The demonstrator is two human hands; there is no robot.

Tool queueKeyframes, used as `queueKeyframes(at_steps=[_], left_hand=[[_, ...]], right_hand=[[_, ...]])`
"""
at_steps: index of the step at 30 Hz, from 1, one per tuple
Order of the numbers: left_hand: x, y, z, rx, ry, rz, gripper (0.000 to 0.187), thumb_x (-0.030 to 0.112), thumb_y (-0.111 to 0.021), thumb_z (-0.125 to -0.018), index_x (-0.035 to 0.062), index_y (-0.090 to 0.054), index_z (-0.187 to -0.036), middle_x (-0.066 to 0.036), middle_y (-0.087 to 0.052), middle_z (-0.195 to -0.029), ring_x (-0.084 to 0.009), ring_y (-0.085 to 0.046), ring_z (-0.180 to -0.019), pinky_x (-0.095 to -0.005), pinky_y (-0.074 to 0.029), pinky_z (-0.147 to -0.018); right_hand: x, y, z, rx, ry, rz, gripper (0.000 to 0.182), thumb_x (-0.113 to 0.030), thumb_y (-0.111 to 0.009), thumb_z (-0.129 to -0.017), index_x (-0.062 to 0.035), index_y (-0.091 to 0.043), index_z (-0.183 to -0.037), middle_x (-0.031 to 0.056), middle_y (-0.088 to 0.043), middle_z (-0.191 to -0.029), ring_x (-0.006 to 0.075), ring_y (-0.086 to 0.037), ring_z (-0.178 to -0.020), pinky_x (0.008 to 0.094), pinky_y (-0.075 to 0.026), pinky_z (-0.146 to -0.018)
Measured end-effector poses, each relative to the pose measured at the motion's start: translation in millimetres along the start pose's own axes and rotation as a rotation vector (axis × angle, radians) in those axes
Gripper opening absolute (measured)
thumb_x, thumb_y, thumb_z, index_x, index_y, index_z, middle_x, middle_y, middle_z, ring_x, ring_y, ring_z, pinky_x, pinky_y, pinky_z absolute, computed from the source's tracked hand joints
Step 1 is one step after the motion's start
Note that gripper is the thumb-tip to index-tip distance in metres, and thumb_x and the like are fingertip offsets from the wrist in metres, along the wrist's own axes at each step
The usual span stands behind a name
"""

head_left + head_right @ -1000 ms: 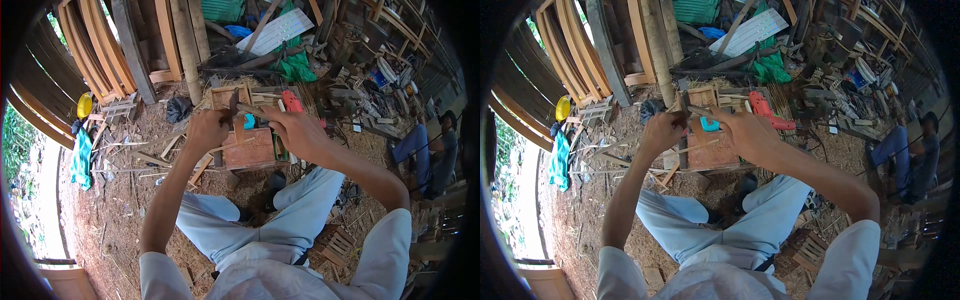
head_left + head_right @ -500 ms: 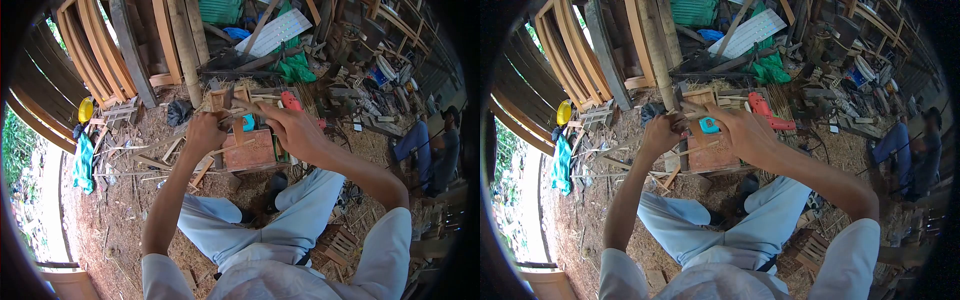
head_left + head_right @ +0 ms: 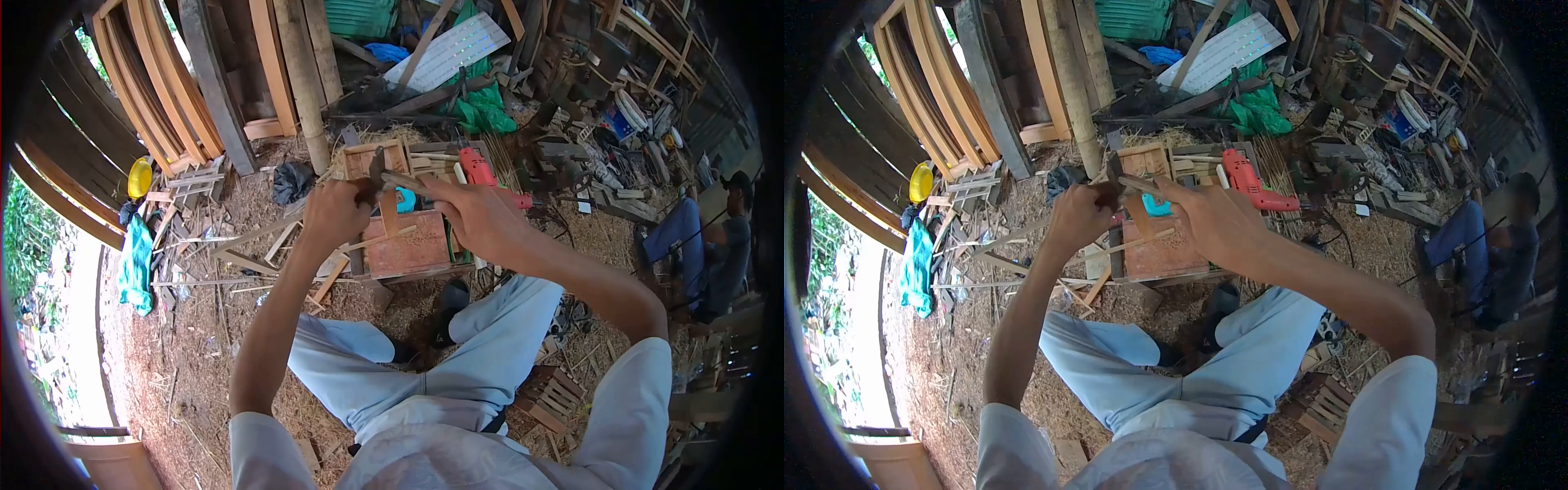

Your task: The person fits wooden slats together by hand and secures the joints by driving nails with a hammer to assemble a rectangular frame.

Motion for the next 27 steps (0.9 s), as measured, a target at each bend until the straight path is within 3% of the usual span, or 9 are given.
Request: queueKeyframes(at_steps=[2,5,8,11,13,23,25,27], left_hand=[[4,5,0,0.053,-0.035,-0.065,0.025,0.025,-0.066,-0.084,0.0150,-0.073,-0.106,-0.016,-0.068,-0.073,-0.0354,-0.067,-0.069,-0.0450,-0.053,-0.064],[2,3,-1,0.006,-0.004,-0.002,0.025,0.026,-0.066,-0.085,0.0152,-0.073,-0.106,-0.017,-0.068,-0.074,-0.0366,-0.067,-0.070,-0.0455,-0.053,-0.065],[1,3,-3,-0.041,0.052,-0.044,0.025,0.023,-0.065,-0.084,0.0142,-0.073,-0.105,-0.018,-0.068,-0.074,-0.0372,-0.067,-0.072,-0.0461,-0.053,-0.066],[5,6,-1,0.042,0.008,-0.058,0.025,0.023,-0.066,-0.082,0.0133,-0.074,-0.104,-0.019,-0.068,-0.074,-0.0376,-0.067,-0.073,-0.0465,-0.054,-0.067],[0,2,0,0.053,-0.009,-0.029,0.025,0.023,-0.066,-0.082,0.0133,-0.074,-0.104,-0.019,-0.068,-0.074,-0.0373,-0.067,-0.072,-0.0466,-0.054,-0.068],[8,2,-2,0.082,-0.131,-0.099,0.022,0.024,-0.066,-0.085,0.0100,-0.072,-0.101,-0.014,-0.069,-0.075,-0.0329,-0.068,-0.068,-0.0446,-0.053,-0.061],[14,6,-5,0.029,-0.089,-0.100,0.022,0.023,-0.065,-0.085,0.0111,-0.071,-0.102,-0.013,-0.070,-0.076,-0.0333,-0.068,-0.070,-0.0446,-0.053,-0.064],[14,7,-6,-0.023,-0.045,-0.102,0.022,0.023,-0.065,-0.085,0.0122,-0.071,-0.103,-0.012,-0.070,-0.077,-0.0338,-0.068,-0.071,-0.0447,-0.053,-0.067]], right_hand=[[-2,-3,-2,-0.052,-0.008,0.046,0.042,-0.012,-0.055,-0.094,-0.0098,-0.052,-0.136,0.0202,-0.066,-0.087,0.0393,-0.063,-0.074,0.0494,-0.050,-0.064],[1,3,2,0.033,-0.065,-0.046,0.042,-0.013,-0.055,-0.094,-0.0101,-0.053,-0.135,0.0199,-0.066,-0.085,0.0386,-0.063,-0.074,0.0490,-0.050,-0.064],[2,-8,1,-0.087,-0.045,0.058,0.041,-0.012,-0.055,-0.094,-0.0097,-0.053,-0.134,0.0201,-0.065,-0.085,0.0392,-0.063,-0.074,0.0490,-0.049,-0.064],[3,0,3,0.066,-0.024,-0.024,0.042,-0.013,-0.056,-0.093,-0.0097,-0.052,-0.135,0.0203,-0.066,-0.087,0.0397,-0.063,-0.075,0.0497,-0.048,-0.063],[10,-10,2,-0.113,-0.113,0.091,0.044,-0.011,-0.057,-0.093,-0.0094,-0.052,-0.136,0.0214,-0.066,-0.086,0.0396,-0.063,-0.075,0.0500,-0.047,-0.062],[11,10,7,-0.007,-0.143,-0.017,0.043,-0.010,-0.054,-0.093,-0.0087,-0.051,-0.136,0.0225,-0.065,-0.083,0.0394,-0.063,-0.072,0.0496,-0.047,-0.064],[10,9,7,0.052,-0.066,-0.031,0.044,-0.010,-0.054,-0.097,-0.0098,-0.049,-0.141,0.0199,-0.058,-0.068,0.0358,-0.052,-0.053,0.0462,-0.041,-0.056],[8,9,9,0.031,-0.089,-0.028,0.044,-0.010,-0.055,-0.097,-0.0099,-0.049,-0.141,0.0202,-0.058,-0.068,0.0355,-0.052,-0.053,0.0460,-0.040,-0.055]])
Point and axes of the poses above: each hand's wrist, its own z-axis away from the middle knuckle, its own y-axis out of the back of the hand, x = y × z, the point moved 8 cm from there along -z, towards the middle knuckle
